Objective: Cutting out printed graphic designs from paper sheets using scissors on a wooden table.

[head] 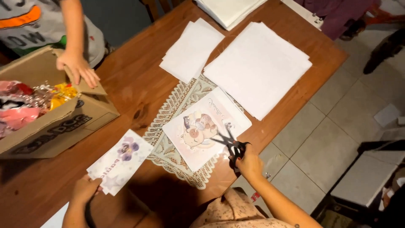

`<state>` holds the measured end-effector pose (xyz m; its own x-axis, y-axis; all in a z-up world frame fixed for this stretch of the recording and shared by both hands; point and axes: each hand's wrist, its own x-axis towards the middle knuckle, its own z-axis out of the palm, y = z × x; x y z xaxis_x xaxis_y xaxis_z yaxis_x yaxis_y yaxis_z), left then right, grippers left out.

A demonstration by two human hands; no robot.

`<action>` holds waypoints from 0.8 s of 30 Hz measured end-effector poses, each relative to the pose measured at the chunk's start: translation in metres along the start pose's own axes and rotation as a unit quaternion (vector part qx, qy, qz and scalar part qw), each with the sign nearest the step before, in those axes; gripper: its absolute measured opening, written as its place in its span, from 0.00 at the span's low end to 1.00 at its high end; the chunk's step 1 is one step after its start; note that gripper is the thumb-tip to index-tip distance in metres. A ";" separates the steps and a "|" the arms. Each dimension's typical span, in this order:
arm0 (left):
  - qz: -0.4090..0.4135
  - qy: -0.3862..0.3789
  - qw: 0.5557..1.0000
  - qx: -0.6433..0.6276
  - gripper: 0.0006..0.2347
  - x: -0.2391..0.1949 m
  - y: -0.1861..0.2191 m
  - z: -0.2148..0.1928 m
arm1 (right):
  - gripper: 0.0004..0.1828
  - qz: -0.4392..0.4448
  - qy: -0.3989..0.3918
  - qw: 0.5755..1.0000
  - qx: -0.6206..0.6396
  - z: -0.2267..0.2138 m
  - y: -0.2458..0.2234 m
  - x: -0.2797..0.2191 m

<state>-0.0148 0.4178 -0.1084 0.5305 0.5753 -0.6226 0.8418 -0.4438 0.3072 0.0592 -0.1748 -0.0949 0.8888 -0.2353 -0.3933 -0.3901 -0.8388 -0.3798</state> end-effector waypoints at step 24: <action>0.633 -0.122 0.745 0.171 0.33 -0.228 0.213 0.261 | 0.29 0.135 0.028 0.979 0.150 -0.005 0.040 -0.035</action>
<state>0.0175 0.0135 -0.0890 0.8095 -0.5756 -0.1157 -0.4138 -0.6991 0.5831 0.0140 -0.2023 -0.0920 0.7518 -0.4626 -0.4698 -0.6585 -0.5622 -0.5003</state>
